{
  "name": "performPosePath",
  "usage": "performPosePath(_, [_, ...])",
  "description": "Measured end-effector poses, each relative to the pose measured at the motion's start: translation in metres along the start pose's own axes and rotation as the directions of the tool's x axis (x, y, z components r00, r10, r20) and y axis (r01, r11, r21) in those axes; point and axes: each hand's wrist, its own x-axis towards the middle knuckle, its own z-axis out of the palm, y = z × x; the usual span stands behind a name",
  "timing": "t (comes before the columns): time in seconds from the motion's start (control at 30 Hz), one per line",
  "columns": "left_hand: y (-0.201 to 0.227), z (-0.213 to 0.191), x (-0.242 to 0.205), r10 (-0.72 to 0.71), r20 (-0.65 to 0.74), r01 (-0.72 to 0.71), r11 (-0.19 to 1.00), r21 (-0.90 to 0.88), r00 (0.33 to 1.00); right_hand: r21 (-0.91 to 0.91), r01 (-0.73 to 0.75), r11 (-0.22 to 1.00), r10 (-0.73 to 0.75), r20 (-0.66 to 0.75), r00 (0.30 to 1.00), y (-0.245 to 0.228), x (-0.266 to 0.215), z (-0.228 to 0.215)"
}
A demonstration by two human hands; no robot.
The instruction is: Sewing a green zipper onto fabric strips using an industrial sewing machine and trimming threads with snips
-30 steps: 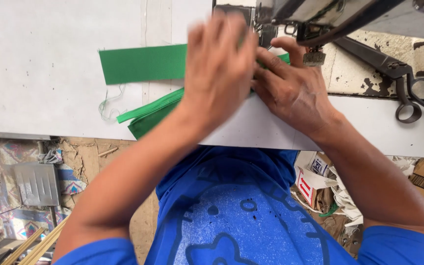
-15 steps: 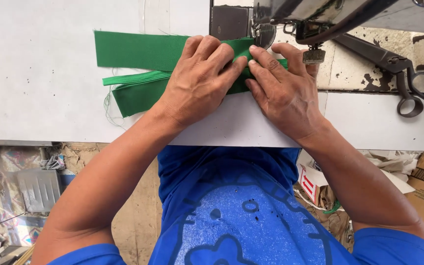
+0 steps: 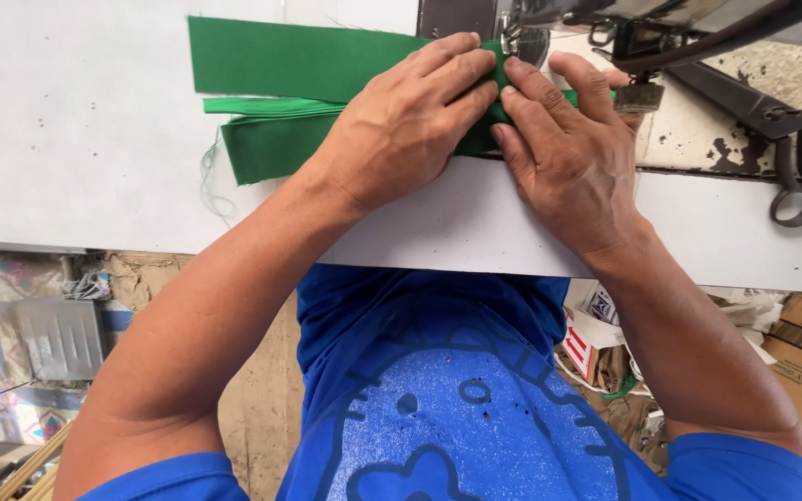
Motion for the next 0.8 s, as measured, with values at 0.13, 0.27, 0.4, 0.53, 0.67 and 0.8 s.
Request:
performPosePath(0.13, [-0.001, -0.001, 0.000, -0.002, -0.003, 0.002, 1.000, -0.004, 1.000, 0.006, 0.007, 1.000, -0.006, -0.006, 1.000, 0.001, 0.002, 0.001])
performPosePath(0.27, [0.000, -0.001, 0.001, -0.010, -0.001, 0.010, 1.000, -0.002, 1.000, 0.027, -0.002, 1.000, 0.002, 0.009, 1.000, 0.000, 0.001, 0.000])
performPosePath(0.4, [0.000, -0.001, 0.002, -0.014, -0.012, 0.014, 1.000, -0.005, 1.000, -0.009, -0.069, 0.998, 0.070, 0.035, 0.997, 0.002, 0.003, -0.003])
performPosePath(0.53, [-0.010, 0.004, 0.004, 0.007, 0.008, -0.007, 0.999, 0.044, 1.000, 0.112, -0.091, 0.990, 0.082, 0.085, 0.993, 0.006, 0.013, -0.005])
performPosePath(0.67, [-0.017, 0.000, 0.012, 0.006, -0.009, -0.005, 0.998, 0.067, 1.000, 0.107, -0.128, 0.986, 0.115, 0.123, 0.986, 0.015, 0.015, 0.000])
performPosePath(0.8, [-0.011, -0.003, 0.009, -0.002, -0.041, 0.004, 0.998, 0.064, 0.999, 0.242, -0.141, 0.960, 0.124, 0.085, 0.989, 0.020, 0.004, 0.008])
